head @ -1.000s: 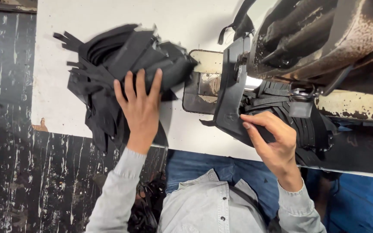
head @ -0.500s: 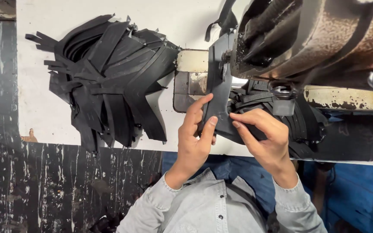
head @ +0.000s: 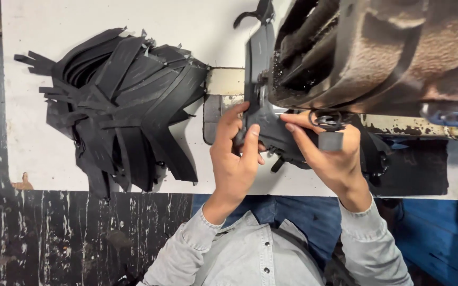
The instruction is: The person sews black straps using an industrial sewing machine, guiding the material through the needle area. They periodically reach down to the floor to gather more straps from a large pile and place them on the table to continue sewing.
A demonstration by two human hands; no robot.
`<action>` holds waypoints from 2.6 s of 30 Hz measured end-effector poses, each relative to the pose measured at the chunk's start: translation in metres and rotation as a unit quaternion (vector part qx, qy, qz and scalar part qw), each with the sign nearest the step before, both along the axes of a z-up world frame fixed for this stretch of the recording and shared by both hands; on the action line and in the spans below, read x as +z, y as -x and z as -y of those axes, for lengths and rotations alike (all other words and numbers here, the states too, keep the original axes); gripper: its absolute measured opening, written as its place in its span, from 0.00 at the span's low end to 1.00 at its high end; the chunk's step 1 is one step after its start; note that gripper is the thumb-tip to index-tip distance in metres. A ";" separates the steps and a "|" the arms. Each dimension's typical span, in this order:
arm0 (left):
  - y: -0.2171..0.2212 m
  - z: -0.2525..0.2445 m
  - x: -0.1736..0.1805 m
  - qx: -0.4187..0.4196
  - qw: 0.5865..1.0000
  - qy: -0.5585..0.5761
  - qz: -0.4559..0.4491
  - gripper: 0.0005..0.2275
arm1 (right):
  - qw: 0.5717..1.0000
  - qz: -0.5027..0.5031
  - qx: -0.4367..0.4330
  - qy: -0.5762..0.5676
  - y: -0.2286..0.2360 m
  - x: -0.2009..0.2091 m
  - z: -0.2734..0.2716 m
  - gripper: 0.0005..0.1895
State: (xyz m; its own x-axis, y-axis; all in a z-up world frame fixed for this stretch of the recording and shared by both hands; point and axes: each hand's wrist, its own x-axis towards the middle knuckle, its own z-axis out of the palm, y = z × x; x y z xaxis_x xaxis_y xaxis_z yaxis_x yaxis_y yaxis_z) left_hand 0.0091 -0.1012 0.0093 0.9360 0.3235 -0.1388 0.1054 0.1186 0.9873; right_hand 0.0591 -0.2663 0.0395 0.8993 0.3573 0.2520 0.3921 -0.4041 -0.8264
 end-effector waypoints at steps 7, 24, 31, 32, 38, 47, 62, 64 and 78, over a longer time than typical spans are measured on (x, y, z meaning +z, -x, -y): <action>-0.025 -0.009 0.010 -0.022 1.000 -0.007 -0.010 0.16 | 0.996 -0.050 -0.078 0.008 0.009 -0.013 -0.009 0.11; 0.029 -0.032 0.018 -0.095 0.991 -0.093 -0.034 0.20 | 0.920 -0.218 -0.119 -0.302 0.022 -0.050 -0.044 0.10; 0.011 -0.030 0.010 -0.078 0.994 -0.070 -0.020 0.16 | 0.928 -0.198 -0.123 -0.291 0.022 -0.052 -0.044 0.07; 0.007 -0.029 0.011 -0.073 0.996 -0.056 -0.015 0.15 | 0.928 -0.197 -0.126 -0.290 0.022 -0.052 -0.044 0.07; -0.018 -0.019 0.007 -0.037 0.998 -0.054 0.016 0.14 | 0.925 -0.200 -0.127 -0.298 0.021 -0.045 -0.046 0.07; -0.077 -0.040 0.046 0.019 0.833 -0.480 0.274 0.15 | 0.923 -0.191 -0.167 -0.289 0.035 -0.039 -0.033 0.09; -0.019 -0.079 0.036 -0.129 0.875 -0.450 0.121 0.06 | 0.941 -0.196 -0.131 -0.241 0.048 -0.058 -0.006 0.10; -0.005 -0.061 0.032 -0.119 0.908 -0.394 0.085 0.10 | 0.944 -0.191 -0.112 -0.243 0.041 -0.051 -0.016 0.11; 0.010 -0.019 0.015 -0.054 0.968 -0.238 0.063 0.23 | 0.914 -0.243 -0.094 -0.313 0.022 -0.057 -0.039 0.13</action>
State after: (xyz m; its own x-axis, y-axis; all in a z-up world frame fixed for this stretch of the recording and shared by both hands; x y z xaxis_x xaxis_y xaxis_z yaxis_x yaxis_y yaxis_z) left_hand -0.0008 -0.0818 0.0240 0.9676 0.2226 0.1190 -0.0326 -0.3572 0.9334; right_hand 0.0370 -0.2272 -0.0180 0.9900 0.1082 -0.0909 -0.1098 0.1837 -0.9768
